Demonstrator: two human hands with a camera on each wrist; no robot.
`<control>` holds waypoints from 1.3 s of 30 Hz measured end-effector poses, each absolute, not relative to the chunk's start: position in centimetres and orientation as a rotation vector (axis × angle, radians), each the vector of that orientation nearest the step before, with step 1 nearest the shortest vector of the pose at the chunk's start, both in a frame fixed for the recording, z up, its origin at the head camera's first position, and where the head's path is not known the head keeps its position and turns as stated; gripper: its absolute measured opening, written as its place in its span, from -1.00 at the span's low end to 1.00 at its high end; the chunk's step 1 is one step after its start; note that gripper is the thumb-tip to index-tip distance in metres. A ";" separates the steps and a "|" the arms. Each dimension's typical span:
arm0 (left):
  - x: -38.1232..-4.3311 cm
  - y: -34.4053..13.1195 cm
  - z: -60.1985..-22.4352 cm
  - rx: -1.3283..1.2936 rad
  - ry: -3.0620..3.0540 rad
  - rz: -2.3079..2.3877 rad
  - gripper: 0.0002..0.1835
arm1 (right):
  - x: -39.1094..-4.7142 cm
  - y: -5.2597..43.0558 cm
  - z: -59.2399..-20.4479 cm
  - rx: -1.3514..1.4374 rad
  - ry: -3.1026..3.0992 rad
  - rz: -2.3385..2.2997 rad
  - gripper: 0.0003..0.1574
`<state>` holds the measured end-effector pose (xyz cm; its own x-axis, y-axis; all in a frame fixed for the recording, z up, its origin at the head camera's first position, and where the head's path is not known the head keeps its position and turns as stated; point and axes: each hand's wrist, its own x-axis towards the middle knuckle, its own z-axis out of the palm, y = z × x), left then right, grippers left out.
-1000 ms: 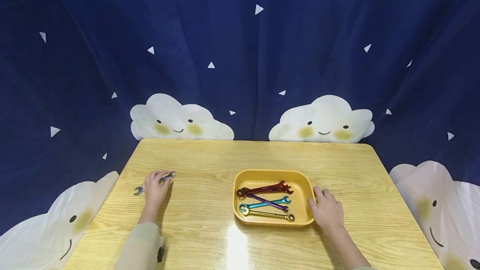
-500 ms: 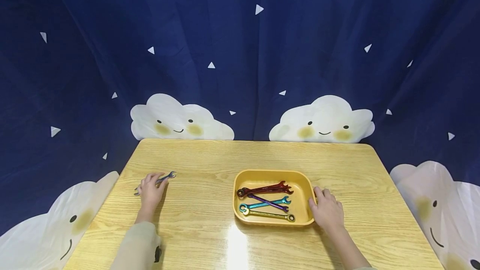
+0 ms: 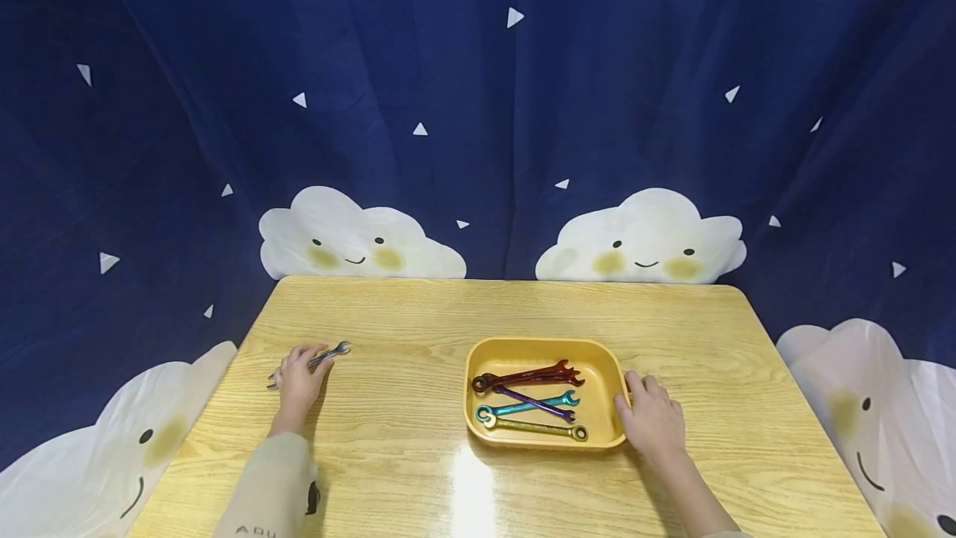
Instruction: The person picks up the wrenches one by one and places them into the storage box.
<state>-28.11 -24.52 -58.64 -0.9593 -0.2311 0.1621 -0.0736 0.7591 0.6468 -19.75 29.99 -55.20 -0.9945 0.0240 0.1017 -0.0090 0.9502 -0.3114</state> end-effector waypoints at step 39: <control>-29.2 -23.0 -58.9 0.553 -2.653 -1.062 -0.79 | -19.6 30.1 -55.4 -0.001 -2.981 0.471 -0.49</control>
<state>-29.22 -22.95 -58.89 -0.9023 -0.4251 0.0719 -0.2580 0.6660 0.6999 -19.60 30.09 -55.37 -0.9924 0.0196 0.1217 -0.0188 0.9516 -0.3069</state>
